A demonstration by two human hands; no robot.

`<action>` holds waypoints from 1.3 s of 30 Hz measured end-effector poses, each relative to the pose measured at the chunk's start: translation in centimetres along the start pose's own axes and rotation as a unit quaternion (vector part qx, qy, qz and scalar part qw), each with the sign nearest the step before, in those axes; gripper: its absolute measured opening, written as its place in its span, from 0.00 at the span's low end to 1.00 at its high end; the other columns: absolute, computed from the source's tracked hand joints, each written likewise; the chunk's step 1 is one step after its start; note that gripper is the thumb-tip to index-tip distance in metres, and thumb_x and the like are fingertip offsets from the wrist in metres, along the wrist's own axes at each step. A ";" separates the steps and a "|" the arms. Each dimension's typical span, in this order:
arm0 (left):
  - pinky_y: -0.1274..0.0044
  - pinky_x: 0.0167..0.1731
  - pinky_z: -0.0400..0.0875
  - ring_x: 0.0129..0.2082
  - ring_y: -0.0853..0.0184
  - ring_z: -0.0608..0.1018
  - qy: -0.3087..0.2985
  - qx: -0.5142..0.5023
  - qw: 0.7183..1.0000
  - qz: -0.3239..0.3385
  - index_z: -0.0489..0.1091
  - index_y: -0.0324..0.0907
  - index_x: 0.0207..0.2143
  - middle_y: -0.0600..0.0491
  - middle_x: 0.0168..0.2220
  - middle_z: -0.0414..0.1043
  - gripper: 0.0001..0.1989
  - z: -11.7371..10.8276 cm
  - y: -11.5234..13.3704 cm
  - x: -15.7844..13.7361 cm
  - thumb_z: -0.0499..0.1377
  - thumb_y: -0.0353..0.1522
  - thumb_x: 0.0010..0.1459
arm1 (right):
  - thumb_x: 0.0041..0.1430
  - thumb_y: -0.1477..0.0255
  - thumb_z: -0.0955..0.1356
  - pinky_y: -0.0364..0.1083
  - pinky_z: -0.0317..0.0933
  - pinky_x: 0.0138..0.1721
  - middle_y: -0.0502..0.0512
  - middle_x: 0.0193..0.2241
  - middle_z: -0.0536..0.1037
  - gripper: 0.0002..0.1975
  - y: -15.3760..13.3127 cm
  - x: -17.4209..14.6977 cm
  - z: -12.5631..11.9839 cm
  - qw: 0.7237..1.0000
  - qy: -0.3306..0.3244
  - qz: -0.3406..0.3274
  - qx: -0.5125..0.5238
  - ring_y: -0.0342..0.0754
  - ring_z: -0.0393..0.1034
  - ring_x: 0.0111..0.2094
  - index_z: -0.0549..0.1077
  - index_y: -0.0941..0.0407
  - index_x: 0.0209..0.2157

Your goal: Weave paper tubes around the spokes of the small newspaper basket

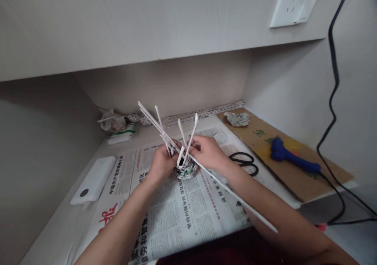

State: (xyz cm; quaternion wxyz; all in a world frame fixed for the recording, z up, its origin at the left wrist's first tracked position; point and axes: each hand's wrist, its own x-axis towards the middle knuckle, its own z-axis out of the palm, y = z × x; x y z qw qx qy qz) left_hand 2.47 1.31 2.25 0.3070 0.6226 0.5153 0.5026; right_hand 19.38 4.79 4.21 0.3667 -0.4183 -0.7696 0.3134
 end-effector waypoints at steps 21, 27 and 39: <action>0.78 0.30 0.71 0.27 0.67 0.77 -0.018 0.009 1.000 0.022 0.75 0.40 0.28 0.54 0.26 0.77 0.03 0.1 0.7 0.0 0.61 0.28 0.48 | 0.52 0.79 0.68 0.41 0.62 0.37 0.52 0.32 0.78 0.08 -0.6 -0.3 -0.1 0.987 0.019 -0.158 -0.014 0.43 0.71 0.33 0.78 0.55 0.33; 0.78 0.28 0.71 0.26 0.67 0.77 -0.008 -0.033 0.999 -0.025 0.73 0.39 0.25 0.53 0.25 0.76 0.04 -0.1 1.0 0.2 0.64 0.30 0.44 | 0.48 0.64 0.73 0.40 0.53 0.22 0.47 0.20 0.73 0.11 0.2 -0.1 -0.6 0.996 -0.083 0.034 -0.012 0.41 0.64 0.21 0.72 0.56 0.24; 0.78 0.27 0.68 0.25 0.67 0.74 -0.005 0.003 1.000 -0.020 0.70 0.41 0.24 0.55 0.23 0.73 0.02 -0.2 1.2 0.1 0.61 0.27 0.45 | 0.55 0.71 0.68 0.41 0.50 0.24 0.45 0.19 0.70 0.06 0.9 -0.1 -0.7 0.994 -0.108 0.002 -0.025 0.40 0.61 0.21 0.70 0.54 0.25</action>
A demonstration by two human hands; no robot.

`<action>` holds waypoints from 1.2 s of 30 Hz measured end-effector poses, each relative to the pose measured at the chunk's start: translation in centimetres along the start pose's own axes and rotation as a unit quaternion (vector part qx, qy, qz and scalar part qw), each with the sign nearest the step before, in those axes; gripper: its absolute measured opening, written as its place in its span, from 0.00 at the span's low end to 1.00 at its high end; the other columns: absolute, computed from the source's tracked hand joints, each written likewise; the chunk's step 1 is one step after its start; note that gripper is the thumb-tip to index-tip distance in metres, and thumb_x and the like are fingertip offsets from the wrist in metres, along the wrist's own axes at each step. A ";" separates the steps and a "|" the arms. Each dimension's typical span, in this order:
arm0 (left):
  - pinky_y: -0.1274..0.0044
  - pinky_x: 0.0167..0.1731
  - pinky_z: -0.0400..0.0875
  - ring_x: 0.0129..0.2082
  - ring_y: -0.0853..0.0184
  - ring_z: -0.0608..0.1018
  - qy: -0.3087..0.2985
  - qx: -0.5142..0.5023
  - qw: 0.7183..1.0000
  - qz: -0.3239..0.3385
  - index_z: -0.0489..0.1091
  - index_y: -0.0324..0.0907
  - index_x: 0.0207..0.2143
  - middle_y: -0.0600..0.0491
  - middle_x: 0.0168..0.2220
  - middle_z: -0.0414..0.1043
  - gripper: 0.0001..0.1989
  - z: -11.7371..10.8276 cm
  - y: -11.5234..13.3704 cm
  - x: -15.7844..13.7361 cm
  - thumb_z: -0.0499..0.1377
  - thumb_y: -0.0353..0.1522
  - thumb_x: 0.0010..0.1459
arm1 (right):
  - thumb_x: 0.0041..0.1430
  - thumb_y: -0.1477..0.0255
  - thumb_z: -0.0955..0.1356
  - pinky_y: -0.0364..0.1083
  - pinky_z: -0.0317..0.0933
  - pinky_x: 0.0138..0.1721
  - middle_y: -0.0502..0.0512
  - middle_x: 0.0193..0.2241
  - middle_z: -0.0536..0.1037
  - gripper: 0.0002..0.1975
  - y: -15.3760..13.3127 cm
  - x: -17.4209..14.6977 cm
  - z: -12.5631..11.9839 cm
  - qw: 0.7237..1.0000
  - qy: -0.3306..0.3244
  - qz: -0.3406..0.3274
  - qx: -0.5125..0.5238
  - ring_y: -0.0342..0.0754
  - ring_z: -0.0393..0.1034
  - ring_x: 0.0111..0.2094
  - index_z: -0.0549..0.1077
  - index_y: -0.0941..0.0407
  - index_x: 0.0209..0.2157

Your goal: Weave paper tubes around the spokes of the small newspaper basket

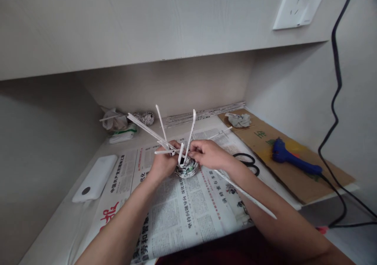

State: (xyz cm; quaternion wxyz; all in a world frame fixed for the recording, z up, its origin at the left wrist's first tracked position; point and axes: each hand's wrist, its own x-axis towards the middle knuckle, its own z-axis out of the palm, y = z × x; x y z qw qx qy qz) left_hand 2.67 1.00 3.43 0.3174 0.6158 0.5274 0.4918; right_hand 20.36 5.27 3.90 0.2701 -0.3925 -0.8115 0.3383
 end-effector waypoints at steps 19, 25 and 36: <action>0.77 0.32 0.69 0.29 0.67 0.75 0.017 0.053 0.998 0.042 0.69 0.41 0.27 0.54 0.28 0.74 0.05 -0.5 -1.4 0.3 0.57 0.24 0.46 | 0.48 0.68 0.71 0.42 0.63 0.28 0.49 0.23 0.77 0.07 0.0 1.1 2.0 0.964 0.121 0.079 0.222 0.44 0.70 0.26 0.73 0.58 0.26; 0.79 0.30 0.66 0.27 0.68 0.73 0.031 0.125 0.989 0.070 0.68 0.42 0.24 0.56 0.25 0.73 0.06 -0.3 -0.5 -0.1 0.56 0.23 0.47 | 0.52 0.72 0.69 0.42 0.61 0.32 0.50 0.26 0.78 0.03 -1.3 -0.1 1.9 0.988 0.145 -0.046 0.025 0.45 0.71 0.30 0.76 0.55 0.27; 0.78 0.32 0.69 0.29 0.66 0.76 0.095 0.061 0.993 0.045 0.73 0.42 0.31 0.55 0.29 0.76 0.10 0.3 -1.5 0.0 0.59 0.22 0.44 | 0.53 0.79 0.66 0.43 0.62 0.38 0.53 0.32 0.78 0.06 -1.1 0.0 1.5 0.981 0.112 -0.141 -0.065 0.47 0.71 0.35 0.75 0.56 0.31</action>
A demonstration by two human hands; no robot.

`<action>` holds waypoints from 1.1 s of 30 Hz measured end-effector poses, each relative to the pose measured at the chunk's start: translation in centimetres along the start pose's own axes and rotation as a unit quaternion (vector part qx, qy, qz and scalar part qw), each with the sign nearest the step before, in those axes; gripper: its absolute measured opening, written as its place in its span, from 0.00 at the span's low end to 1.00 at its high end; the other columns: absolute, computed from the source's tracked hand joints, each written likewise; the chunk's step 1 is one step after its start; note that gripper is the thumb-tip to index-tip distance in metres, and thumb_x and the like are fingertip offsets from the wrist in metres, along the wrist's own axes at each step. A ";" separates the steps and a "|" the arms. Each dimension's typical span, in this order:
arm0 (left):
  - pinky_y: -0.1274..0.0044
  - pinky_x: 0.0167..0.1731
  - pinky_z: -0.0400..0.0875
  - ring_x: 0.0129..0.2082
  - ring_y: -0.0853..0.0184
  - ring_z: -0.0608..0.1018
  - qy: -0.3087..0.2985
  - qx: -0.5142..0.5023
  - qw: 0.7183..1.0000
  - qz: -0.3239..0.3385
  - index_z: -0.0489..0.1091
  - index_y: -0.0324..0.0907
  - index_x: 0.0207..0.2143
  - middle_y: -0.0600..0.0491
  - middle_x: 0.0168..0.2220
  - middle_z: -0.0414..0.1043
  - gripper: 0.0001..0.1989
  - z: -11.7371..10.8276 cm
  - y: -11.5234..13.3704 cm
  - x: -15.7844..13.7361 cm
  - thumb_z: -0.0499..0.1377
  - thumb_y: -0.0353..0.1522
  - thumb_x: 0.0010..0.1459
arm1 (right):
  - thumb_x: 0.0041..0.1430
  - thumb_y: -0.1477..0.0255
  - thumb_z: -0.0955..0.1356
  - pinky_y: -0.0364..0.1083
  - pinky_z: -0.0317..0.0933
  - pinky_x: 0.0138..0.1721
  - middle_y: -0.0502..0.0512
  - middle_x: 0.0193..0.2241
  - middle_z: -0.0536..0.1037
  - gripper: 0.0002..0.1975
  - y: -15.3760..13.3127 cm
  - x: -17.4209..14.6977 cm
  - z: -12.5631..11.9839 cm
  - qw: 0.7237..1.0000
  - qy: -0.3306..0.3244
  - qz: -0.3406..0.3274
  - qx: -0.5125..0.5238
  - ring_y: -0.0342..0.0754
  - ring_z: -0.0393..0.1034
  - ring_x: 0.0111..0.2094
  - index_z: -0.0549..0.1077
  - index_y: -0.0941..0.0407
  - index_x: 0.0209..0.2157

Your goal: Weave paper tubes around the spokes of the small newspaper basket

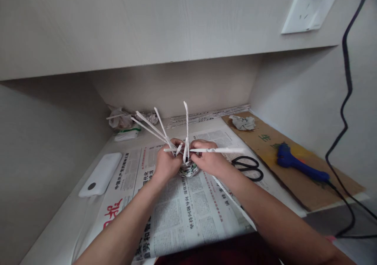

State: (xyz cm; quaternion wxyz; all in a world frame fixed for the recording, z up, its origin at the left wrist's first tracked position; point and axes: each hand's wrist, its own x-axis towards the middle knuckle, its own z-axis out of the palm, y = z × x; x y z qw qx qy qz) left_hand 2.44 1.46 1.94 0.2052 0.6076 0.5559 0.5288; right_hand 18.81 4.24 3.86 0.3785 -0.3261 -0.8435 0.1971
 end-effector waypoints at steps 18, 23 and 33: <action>0.76 0.32 0.71 0.29 0.65 0.77 -0.006 -0.022 0.999 -0.036 0.74 0.41 0.28 0.53 0.27 0.77 0.07 0.2 -0.7 -0.2 0.59 0.24 0.45 | 0.47 0.74 0.68 0.41 0.62 0.21 0.47 0.18 0.74 0.02 3.1 0.8 2.0 0.891 0.048 0.339 0.300 0.43 0.69 0.19 0.70 0.55 0.24; 0.77 0.32 0.70 0.28 0.66 0.77 -0.010 -0.019 0.999 -0.029 0.73 0.41 0.27 0.54 0.27 0.76 0.04 0.1 -0.3 -0.1 0.60 0.25 0.46 | 0.48 0.72 0.70 0.41 0.63 0.23 0.48 0.19 0.75 0.03 2.7 0.7 1.8 0.893 0.032 0.333 0.301 0.43 0.69 0.19 0.74 0.57 0.27; 0.77 0.32 0.70 0.28 0.65 0.76 -0.001 -0.032 0.998 -0.049 0.73 0.41 0.28 0.53 0.27 0.76 0.05 0.1 -0.5 0.1 0.59 0.26 0.46 | 0.47 0.73 0.73 0.40 0.64 0.26 0.51 0.25 0.79 0.09 2.9 0.8 1.2 0.913 -0.012 0.266 0.308 0.42 0.71 0.25 0.78 0.56 0.34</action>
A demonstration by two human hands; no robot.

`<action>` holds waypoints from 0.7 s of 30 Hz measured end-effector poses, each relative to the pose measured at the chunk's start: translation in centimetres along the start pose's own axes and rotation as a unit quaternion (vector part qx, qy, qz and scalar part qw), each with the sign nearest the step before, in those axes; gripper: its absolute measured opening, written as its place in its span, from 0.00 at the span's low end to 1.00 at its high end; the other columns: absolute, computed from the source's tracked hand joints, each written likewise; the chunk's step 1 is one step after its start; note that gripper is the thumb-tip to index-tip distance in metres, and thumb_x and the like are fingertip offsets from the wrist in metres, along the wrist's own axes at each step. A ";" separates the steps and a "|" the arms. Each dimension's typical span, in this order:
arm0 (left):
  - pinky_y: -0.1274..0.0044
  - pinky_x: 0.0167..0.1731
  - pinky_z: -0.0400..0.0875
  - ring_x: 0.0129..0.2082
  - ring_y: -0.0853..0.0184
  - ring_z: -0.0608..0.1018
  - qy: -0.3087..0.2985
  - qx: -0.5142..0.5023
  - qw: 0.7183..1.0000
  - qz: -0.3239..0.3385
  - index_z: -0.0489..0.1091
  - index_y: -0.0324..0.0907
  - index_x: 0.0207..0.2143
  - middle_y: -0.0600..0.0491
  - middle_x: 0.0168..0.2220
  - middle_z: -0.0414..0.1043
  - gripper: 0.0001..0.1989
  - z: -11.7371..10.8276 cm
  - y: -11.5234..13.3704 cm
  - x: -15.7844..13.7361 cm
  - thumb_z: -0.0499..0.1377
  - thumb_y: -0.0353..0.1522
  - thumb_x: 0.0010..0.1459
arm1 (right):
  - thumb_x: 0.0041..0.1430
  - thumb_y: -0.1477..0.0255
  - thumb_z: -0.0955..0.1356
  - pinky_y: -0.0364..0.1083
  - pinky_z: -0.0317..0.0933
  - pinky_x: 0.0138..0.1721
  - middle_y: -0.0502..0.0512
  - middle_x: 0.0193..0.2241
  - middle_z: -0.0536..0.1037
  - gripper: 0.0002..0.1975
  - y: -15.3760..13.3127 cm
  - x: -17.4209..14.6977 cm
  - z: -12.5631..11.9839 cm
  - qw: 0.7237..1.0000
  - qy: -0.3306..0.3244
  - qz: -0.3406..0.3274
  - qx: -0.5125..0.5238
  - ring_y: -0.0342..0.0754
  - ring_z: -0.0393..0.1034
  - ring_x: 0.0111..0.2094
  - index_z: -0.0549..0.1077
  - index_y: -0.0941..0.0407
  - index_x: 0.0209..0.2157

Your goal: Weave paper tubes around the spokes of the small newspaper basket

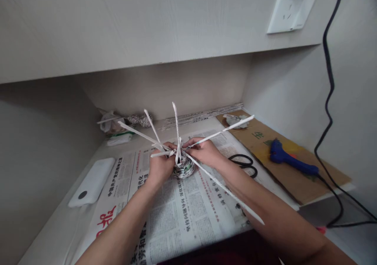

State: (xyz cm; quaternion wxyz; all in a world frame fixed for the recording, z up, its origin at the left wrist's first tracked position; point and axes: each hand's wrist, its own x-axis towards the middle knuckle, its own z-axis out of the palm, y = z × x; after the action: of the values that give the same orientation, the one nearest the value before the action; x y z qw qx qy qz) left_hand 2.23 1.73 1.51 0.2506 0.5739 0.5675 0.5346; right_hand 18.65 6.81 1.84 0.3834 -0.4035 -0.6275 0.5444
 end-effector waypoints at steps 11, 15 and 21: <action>0.79 0.30 0.67 0.27 0.68 0.75 -0.004 0.047 0.999 0.020 0.72 0.41 0.27 0.55 0.25 0.75 0.04 -0.1 0.4 -0.2 0.59 0.25 0.47 | 0.50 0.68 0.71 0.41 0.63 0.27 0.52 0.25 0.79 0.06 -0.9 -1.0 -0.1 0.993 0.037 -0.056 -0.096 0.45 0.72 0.26 0.78 0.57 0.29; 0.79 0.29 0.67 0.26 0.67 0.75 -0.001 0.085 0.996 0.021 0.73 0.41 0.29 0.54 0.25 0.75 0.03 -0.2 0.4 -0.3 0.60 0.28 0.49 | 0.51 0.72 0.70 0.42 0.64 0.32 0.52 0.28 0.81 0.04 -1.5 -1.5 0.2 0.984 0.046 -0.109 -0.131 0.45 0.74 0.29 0.78 0.56 0.30; 0.78 0.32 0.68 0.30 0.66 0.77 0.006 0.113 0.993 0.043 0.74 0.41 0.33 0.53 0.30 0.78 0.07 -0.1 0.8 -0.3 0.60 0.28 0.48 | 0.48 0.76 0.70 0.42 0.63 0.31 0.50 0.25 0.80 0.05 -1.8 -2.0 0.8 0.959 0.064 -0.164 -0.222 0.44 0.72 0.26 0.79 0.56 0.29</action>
State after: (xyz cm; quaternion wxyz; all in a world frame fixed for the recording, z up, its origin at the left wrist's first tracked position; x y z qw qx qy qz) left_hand 2.54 1.25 2.10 0.1577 0.6190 0.6009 0.4805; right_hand 18.45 4.51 3.49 0.4073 -0.4042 -0.7644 0.2940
